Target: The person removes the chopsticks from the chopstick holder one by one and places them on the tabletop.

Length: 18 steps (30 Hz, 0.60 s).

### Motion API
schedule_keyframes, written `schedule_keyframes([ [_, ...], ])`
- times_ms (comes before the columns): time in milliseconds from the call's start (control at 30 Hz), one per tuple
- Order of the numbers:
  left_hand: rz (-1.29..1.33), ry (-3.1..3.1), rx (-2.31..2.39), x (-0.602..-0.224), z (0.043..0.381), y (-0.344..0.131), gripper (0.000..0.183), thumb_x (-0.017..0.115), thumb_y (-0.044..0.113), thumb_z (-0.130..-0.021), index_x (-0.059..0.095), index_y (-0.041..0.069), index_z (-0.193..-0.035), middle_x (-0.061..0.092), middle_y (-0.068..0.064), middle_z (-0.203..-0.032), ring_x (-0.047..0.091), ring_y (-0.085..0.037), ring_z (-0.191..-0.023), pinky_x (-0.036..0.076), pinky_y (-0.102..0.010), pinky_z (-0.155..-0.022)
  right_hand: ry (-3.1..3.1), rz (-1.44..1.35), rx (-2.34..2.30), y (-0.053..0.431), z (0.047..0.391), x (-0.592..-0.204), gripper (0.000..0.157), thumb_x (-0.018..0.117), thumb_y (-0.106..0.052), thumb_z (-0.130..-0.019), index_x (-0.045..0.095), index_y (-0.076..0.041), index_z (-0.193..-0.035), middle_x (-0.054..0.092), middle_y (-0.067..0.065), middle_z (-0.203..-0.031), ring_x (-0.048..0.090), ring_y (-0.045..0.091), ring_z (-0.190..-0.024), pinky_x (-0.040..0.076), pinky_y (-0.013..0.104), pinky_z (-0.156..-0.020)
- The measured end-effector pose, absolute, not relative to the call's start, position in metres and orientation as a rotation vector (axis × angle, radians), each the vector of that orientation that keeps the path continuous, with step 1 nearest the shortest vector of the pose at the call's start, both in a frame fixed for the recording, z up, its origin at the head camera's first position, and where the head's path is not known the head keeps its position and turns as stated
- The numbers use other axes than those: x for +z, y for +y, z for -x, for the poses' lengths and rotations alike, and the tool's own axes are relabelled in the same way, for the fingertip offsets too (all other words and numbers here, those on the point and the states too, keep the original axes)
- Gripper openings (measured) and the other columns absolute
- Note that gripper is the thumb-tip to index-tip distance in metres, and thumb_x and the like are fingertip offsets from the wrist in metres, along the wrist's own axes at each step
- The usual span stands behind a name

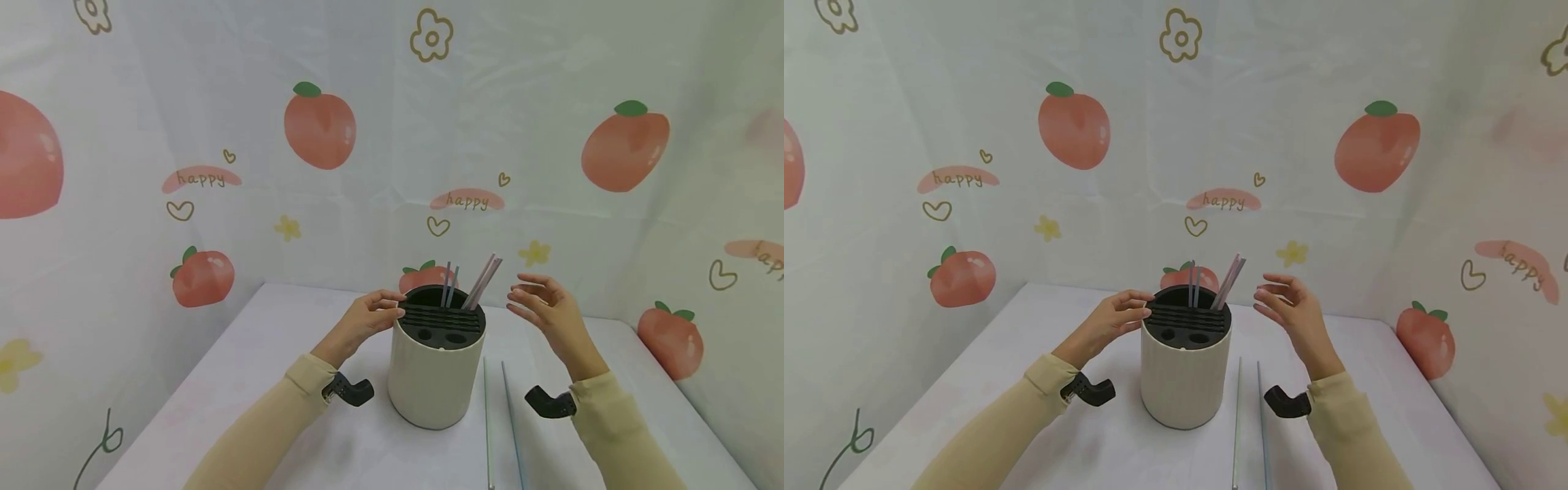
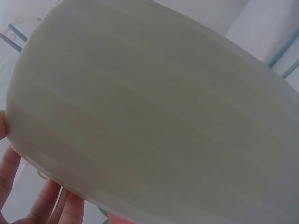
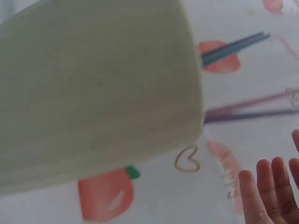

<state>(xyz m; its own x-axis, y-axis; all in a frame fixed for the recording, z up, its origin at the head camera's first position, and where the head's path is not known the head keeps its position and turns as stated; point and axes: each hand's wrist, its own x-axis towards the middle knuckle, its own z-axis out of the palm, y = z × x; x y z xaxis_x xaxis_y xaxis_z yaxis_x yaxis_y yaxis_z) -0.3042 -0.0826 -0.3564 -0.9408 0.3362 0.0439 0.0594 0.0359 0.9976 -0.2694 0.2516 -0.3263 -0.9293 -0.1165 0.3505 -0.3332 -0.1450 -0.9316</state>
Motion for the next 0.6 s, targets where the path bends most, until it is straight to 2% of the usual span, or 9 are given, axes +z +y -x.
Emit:
schedule_keyframes([
  [200, -0.403, 2.101, 2.024, -0.356, 0.304, -0.081, 0.034, 0.067, 0.011, -0.09, 0.062, 0.004, -0.123, 0.05, -0.018, -0.126, 0.062, -0.018, -0.102, 0.051, -0.038, -0.099, -1.875, -0.596, 2.15, 0.233, 0.271, -0.313, 0.027, 0.06, 0.007, -0.091, 0.063, -0.012, -0.11, 0.063, 0.001, -0.1, 0.069, 0.012, -0.091, 0.058, 0.03, -0.083],
  [600, -0.408, 2.091, 2.021, -0.359, 0.307, -0.081, 0.034, 0.067, 0.011, -0.091, 0.061, 0.004, -0.124, 0.05, -0.017, -0.126, 0.061, -0.018, -0.104, 0.051, -0.037, -0.1, -1.941, -0.598, 2.146, 0.221, 0.287, -0.32, 0.026, 0.064, 0.006, -0.089, 0.063, -0.013, -0.106, 0.064, -0.001, -0.098, 0.068, 0.01, -0.089, 0.058, 0.029, -0.081],
])
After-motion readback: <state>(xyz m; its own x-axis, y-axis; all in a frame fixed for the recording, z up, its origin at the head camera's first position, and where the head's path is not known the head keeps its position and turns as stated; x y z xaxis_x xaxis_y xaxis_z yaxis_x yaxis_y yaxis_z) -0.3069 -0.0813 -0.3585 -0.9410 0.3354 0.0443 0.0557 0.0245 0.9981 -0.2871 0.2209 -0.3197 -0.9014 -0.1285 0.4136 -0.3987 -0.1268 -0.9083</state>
